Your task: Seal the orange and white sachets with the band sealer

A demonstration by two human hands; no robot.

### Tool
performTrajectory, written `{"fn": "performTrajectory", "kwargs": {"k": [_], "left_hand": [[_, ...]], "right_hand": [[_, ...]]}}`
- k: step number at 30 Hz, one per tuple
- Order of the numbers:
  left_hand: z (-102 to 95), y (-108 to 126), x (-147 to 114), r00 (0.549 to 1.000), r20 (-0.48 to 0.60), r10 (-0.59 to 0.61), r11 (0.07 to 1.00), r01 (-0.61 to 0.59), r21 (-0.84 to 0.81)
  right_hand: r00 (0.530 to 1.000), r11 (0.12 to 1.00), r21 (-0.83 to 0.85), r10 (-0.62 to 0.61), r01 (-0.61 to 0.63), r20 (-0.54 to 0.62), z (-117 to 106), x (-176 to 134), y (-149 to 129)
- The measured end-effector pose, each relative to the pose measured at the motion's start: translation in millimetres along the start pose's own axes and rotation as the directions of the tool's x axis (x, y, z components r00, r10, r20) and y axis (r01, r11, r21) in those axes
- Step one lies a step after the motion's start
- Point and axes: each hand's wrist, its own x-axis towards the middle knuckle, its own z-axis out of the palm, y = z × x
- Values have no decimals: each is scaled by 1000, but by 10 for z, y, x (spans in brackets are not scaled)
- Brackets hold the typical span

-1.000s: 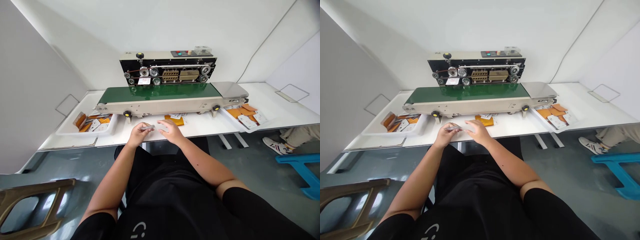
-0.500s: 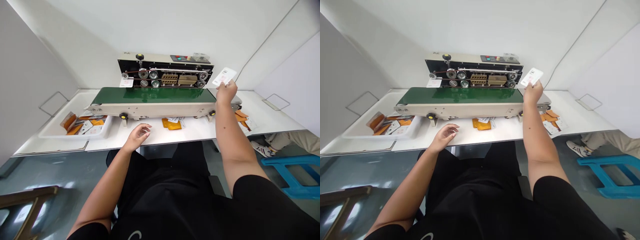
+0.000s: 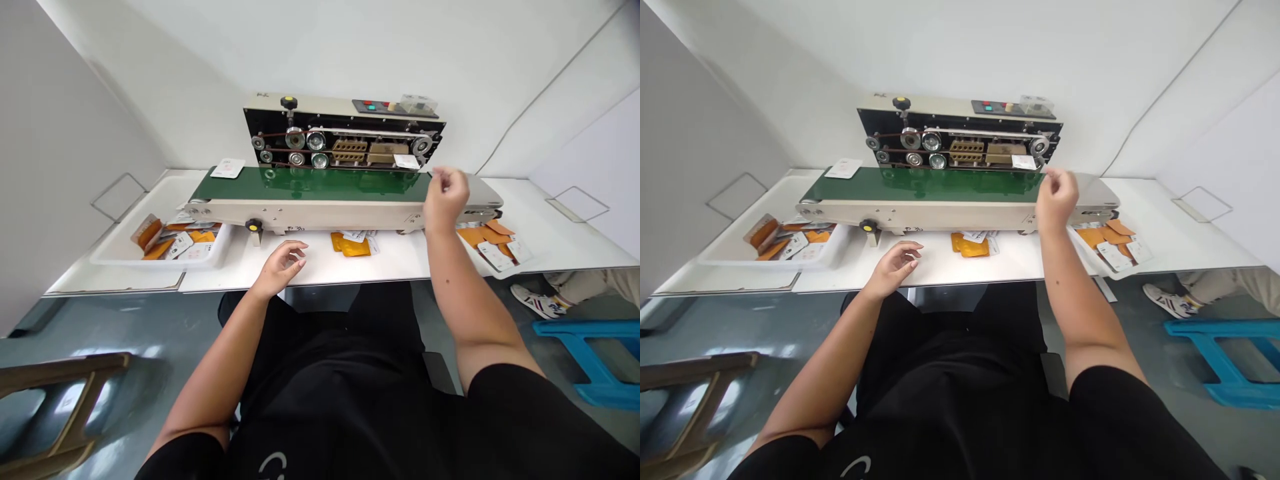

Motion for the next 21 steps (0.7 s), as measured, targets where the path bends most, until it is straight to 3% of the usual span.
{"fn": "performTrajectory", "kwargs": {"k": [1, 2, 4, 6, 10, 16, 18, 21], "left_hand": [[3, -1, 3, 1000, 2, -1, 1000, 1, 8], [6, -1, 6, 1000, 4, -2, 1000, 2, 18], [11, 6, 14, 1000, 11, -7, 999, 6, 44], [17, 26, 23, 1000, 27, -6, 996, 3, 85], [54, 90, 37, 994, 102, 36, 970, -59, 234], [197, 68, 33, 951, 297, 86, 869, -218, 445], [238, 27, 24, 944, 325, 59, 847, -220, 485], [262, -19, 15, 953, 303, 21, 829, -186, 527]], "right_hand": [[996, 996, -11, -88, 88, 35, 1, -296, -77], [974, 987, -5, -155, 158, 167, 17, -590, -148], [876, 973, 7, -209, 229, 434, 93, -1110, -253], [784, 970, -21, -182, 241, 593, 207, -1472, -295], [734, 973, -81, -108, 218, 670, 416, -1766, -307], [577, 953, 138, -275, 271, 769, 534, -1949, -532], [562, 948, 174, -300, 266, 771, 535, -1986, -591], [600, 948, 199, -311, 248, 737, 490, -1992, -608]]}}
